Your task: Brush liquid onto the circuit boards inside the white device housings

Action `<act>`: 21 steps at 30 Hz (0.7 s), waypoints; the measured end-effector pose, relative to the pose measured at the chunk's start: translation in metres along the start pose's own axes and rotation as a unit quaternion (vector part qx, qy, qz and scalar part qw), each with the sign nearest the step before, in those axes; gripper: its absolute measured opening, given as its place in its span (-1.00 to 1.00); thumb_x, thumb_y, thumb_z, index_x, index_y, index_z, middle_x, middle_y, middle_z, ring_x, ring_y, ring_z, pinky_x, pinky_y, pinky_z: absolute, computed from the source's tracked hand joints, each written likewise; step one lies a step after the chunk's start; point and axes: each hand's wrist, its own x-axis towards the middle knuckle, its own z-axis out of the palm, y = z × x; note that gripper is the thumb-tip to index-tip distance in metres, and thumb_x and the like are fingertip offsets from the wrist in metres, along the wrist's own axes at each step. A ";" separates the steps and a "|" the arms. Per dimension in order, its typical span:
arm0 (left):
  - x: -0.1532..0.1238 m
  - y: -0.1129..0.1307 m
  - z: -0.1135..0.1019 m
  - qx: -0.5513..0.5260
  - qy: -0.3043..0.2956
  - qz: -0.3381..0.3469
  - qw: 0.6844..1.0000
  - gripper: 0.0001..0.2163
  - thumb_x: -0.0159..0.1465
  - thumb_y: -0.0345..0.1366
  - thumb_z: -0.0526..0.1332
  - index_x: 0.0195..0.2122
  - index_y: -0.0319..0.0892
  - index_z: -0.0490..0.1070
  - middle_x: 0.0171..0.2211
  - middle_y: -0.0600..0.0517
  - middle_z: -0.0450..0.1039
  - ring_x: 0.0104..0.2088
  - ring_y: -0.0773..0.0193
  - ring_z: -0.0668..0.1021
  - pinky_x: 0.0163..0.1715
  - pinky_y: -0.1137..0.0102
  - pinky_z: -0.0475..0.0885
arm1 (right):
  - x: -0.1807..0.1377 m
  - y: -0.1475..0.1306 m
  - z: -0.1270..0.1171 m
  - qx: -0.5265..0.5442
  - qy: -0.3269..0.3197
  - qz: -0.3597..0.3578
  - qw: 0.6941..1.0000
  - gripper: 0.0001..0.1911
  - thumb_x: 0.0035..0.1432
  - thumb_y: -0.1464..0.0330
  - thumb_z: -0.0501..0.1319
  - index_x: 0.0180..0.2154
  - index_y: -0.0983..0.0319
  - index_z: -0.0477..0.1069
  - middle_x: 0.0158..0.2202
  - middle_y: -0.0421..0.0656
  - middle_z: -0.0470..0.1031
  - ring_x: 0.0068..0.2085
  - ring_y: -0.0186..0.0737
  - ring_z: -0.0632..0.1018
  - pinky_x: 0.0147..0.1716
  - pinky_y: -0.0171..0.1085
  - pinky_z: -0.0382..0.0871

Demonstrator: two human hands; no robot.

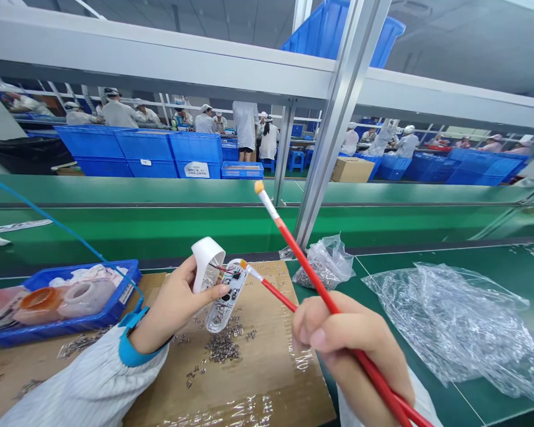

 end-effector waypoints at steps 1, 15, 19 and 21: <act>0.000 0.000 0.000 0.000 -0.002 -0.001 1.000 -0.48 0.00 -0.17 0.38 -0.01 -0.14 0.32 -0.12 -0.09 0.49 -0.12 0.00 0.52 -0.12 0.14 0.41 | 0.000 0.003 0.002 0.009 -0.012 0.011 1.000 -0.81 0.29 0.48 0.01 -0.13 0.20 0.34 -0.37 -0.16 0.31 -0.40 -0.29 0.45 -0.48 -0.25 0.43; -0.003 0.000 0.002 -0.043 -0.031 -0.013 0.999 -0.49 0.03 -0.20 0.37 0.01 -0.15 0.30 -0.13 -0.09 0.50 -0.12 0.01 0.53 -0.15 0.18 0.41 | 0.001 0.013 -0.003 -0.048 -0.090 0.034 0.994 -0.75 0.25 0.60 -0.08 -0.25 0.17 0.24 -0.40 -0.21 0.28 -0.42 -0.34 0.40 -0.46 -0.31 0.34; -0.002 -0.002 0.002 -0.060 -0.025 -0.007 0.998 -0.46 0.00 -0.18 0.39 0.00 -0.16 0.31 -0.13 -0.09 0.50 -0.13 0.02 0.53 -0.15 0.19 0.42 | -0.005 0.014 -0.006 -0.075 -0.092 0.015 0.993 -0.76 0.19 0.61 -0.06 -0.26 0.18 0.22 -0.42 -0.18 0.24 -0.42 -0.31 0.35 -0.46 -0.29 0.29; -0.001 -0.002 0.002 -0.075 -0.015 -0.005 0.997 -0.46 -0.01 -0.18 0.39 -0.01 -0.17 0.32 -0.13 -0.09 0.50 -0.12 0.02 0.53 -0.15 0.21 0.42 | -0.005 0.013 -0.006 -0.091 -0.094 -0.002 0.991 -0.78 0.17 0.61 -0.04 -0.27 0.20 0.22 -0.43 -0.18 0.23 -0.43 -0.30 0.34 -0.48 -0.30 0.27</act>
